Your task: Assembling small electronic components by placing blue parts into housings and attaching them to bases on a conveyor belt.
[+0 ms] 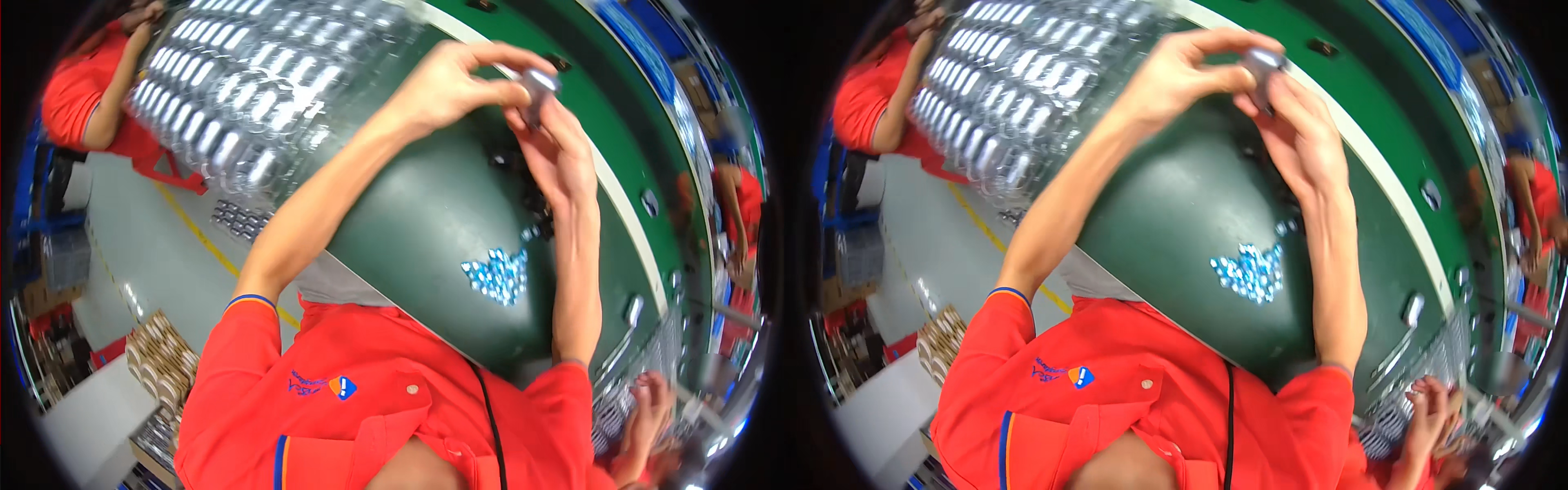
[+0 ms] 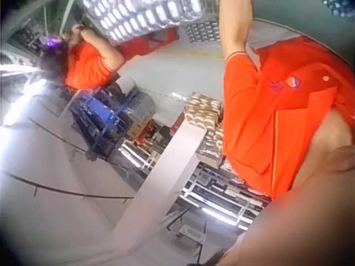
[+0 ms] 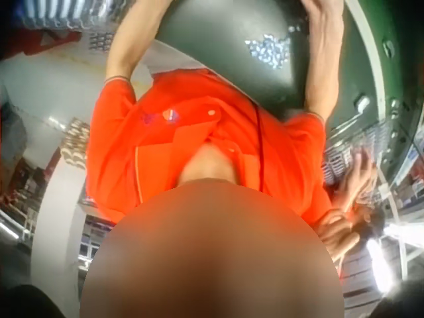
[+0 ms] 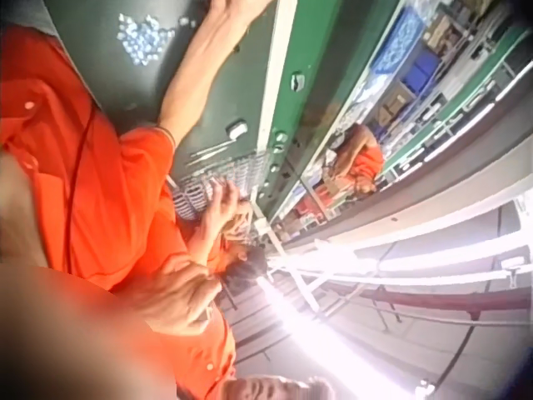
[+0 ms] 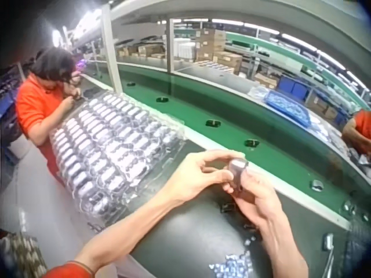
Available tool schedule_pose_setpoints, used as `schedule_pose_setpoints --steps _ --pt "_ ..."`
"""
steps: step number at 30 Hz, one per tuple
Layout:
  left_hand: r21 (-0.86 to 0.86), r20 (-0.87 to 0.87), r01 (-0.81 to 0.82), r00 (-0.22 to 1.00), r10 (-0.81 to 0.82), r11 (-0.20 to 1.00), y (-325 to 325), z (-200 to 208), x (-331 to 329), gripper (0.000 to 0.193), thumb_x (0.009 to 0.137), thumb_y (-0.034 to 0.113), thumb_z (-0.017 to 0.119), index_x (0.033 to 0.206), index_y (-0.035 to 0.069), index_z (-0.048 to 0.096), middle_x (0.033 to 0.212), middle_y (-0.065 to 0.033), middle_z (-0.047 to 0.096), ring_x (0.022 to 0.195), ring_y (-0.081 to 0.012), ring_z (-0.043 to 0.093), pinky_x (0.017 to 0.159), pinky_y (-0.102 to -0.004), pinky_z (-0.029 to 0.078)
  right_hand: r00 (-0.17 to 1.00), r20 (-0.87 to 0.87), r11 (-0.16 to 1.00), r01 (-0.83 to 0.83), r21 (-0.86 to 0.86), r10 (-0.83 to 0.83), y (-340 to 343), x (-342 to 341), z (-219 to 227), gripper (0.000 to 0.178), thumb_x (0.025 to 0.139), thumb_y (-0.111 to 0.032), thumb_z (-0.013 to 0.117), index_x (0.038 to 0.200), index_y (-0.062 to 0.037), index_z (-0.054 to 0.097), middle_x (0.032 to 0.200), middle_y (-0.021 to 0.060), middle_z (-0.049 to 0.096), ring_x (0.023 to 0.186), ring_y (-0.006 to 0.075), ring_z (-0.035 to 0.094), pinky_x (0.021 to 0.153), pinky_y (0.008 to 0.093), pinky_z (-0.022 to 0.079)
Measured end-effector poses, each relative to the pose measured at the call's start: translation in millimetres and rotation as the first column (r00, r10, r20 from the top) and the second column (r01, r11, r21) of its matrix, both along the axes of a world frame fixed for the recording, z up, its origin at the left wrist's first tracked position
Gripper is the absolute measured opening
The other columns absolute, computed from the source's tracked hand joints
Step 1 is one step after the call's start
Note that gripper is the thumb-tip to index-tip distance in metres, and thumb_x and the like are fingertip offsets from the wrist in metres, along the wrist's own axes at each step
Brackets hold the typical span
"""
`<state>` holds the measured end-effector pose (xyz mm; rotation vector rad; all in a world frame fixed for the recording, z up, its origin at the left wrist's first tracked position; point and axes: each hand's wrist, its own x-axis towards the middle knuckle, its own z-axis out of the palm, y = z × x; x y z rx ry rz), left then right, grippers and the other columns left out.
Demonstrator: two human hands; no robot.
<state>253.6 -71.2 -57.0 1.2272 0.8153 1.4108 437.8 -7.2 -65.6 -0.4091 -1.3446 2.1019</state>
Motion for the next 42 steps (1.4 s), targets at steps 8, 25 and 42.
schedule_pose_setpoints --steps 8,25,42 --pt "0.285 -0.720 -0.506 0.448 0.530 0.814 -67 61 -83 0.043 0.091 0.032 0.068 0.127 0.008 0.062 0.107 -0.0107 0.072 0.095 -0.0181 0.068 0.078 -0.0307 0.051 0.504 0.212 0.287 0.076 0.955 -0.837 133 59 -35 0.032 0.081 -0.016 0.068 0.108 0.0006 0.068 0.091 0.0187 0.070 0.084 0.0305 0.068 0.079 0.0377 0.053" --pt "0.213 -0.961 -0.536 -0.266 0.076 0.817 -68 6 -333 0.052 0.088 0.036 0.069 0.135 0.018 0.057 0.087 -0.0082 0.067 0.079 -0.0231 0.065 0.077 -0.0352 0.048 0.505 0.775 0.416 -0.654 0.631 -0.380 -39 94 24 0.015 0.081 -0.007 0.070 0.095 -0.0006 0.068 0.091 0.0129 0.068 0.086 0.0313 0.066 0.077 0.0380 0.053" --pt "0.182 -0.517 -0.378 0.748 0.415 0.908 -12 41 -3 0.040 0.092 0.020 0.067 0.130 0.006 0.062 0.108 -0.0100 0.070 0.099 -0.0168 0.067 0.088 -0.0296 0.051 0.895 0.369 0.769 -0.048 0.638 -0.250 14 56 50 0.011 0.088 -0.007 0.068 0.086 0.0014 0.061 0.091 0.0110 0.069 0.080 0.0162 0.065 0.074 0.0280 0.053"
